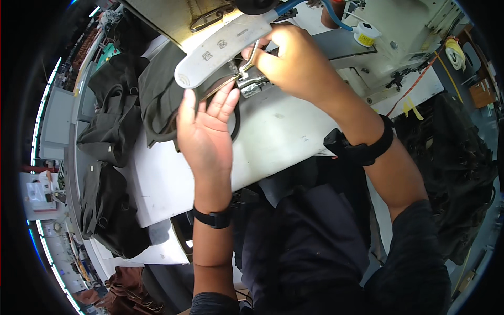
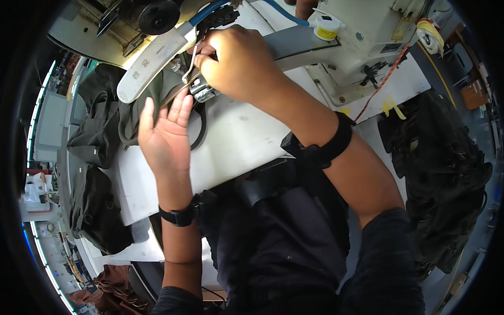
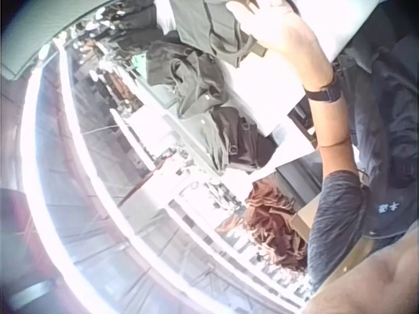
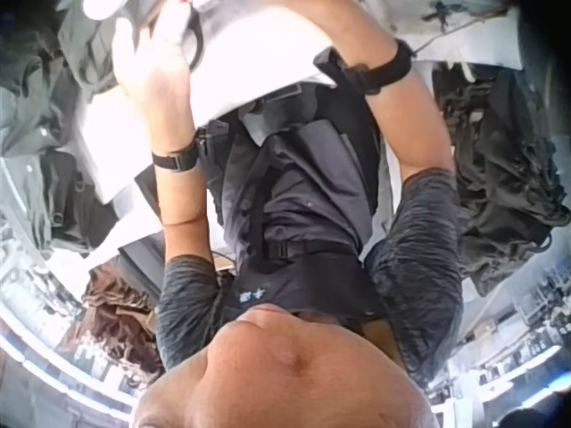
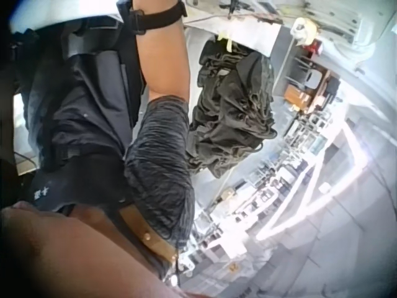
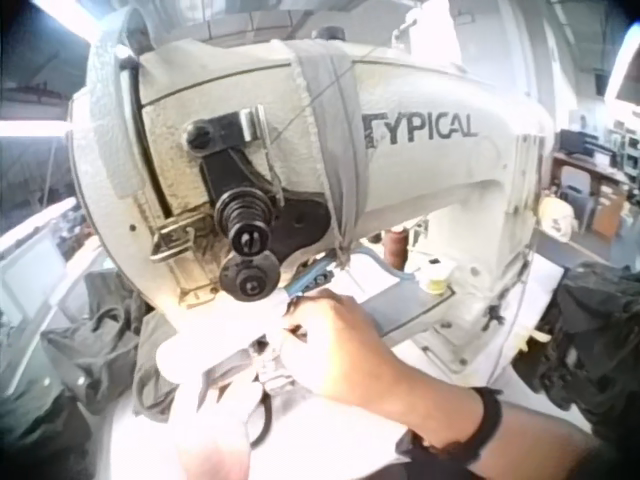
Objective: The person uses an industrial sewing machine to stitch a zipper onto a dark green canvas bag. They guide the bag under the needle, align the zipper teeth, and sew along the edge. The person periodically stops to adjust the bag's position and inspect the stitching.
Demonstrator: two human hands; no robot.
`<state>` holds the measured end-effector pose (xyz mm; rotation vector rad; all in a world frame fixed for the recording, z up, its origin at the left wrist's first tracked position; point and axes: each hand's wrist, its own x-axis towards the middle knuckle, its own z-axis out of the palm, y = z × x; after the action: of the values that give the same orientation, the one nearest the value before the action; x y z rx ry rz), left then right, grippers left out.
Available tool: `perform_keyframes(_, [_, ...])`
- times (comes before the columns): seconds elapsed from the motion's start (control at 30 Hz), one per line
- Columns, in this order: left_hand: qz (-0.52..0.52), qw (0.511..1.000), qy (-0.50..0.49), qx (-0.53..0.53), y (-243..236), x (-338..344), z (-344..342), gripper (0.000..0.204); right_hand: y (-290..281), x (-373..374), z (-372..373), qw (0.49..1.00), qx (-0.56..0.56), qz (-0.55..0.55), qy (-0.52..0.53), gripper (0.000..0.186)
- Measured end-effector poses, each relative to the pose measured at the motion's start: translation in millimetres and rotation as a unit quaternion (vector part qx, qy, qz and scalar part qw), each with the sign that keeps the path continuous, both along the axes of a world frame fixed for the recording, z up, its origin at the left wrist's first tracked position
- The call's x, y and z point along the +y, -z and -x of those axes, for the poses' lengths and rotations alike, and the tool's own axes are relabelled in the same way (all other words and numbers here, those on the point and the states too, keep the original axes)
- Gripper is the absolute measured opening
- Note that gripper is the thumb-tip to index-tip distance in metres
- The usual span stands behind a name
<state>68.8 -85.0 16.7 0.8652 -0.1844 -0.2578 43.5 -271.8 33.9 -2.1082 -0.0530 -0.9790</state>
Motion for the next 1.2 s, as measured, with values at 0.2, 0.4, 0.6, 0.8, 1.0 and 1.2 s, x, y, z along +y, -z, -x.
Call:
perform_keyframes(0.2, [0.02, 1.0, 0.003, -0.004, 9, 2, 18, 0.046, -3, -3, 8, 0.998, 0.062, 0.014, -0.019, 0.035])
perform_keyframes(0.4, [0.03, 0.999, 0.012, 0.014, 12, 1, 27, 0.045, -4, -4, 7, 0.997, 0.043, -0.032, -0.061, 0.014])
perform_keyframes(0.6, [0.023, 0.999, -0.005, 0.023, 24, 1, 27, 0.044, -14, -10, 10, 0.98, 0.144, -0.08, -0.114, 0.018])
perform_keyframes(0.8, [-0.01, 0.992, -0.112, -0.053, 41, -26, 32, 0.052, -6, -14, 3, 0.99, 0.11, 0.007, -0.092, 0.019])
perform_keyframes(1.0, [0.085, 0.996, -0.016, -0.017, 30, -52, -4, 0.053, -5, -29, -1, 0.976, 0.122, 0.181, 0.0, 0.026])
perform_keyframes(1.2, [0.144, 0.987, 0.067, -0.016, 36, -55, -10, 0.055, 6, -36, -20, 0.97, 0.118, 0.208, 0.03, 0.027])
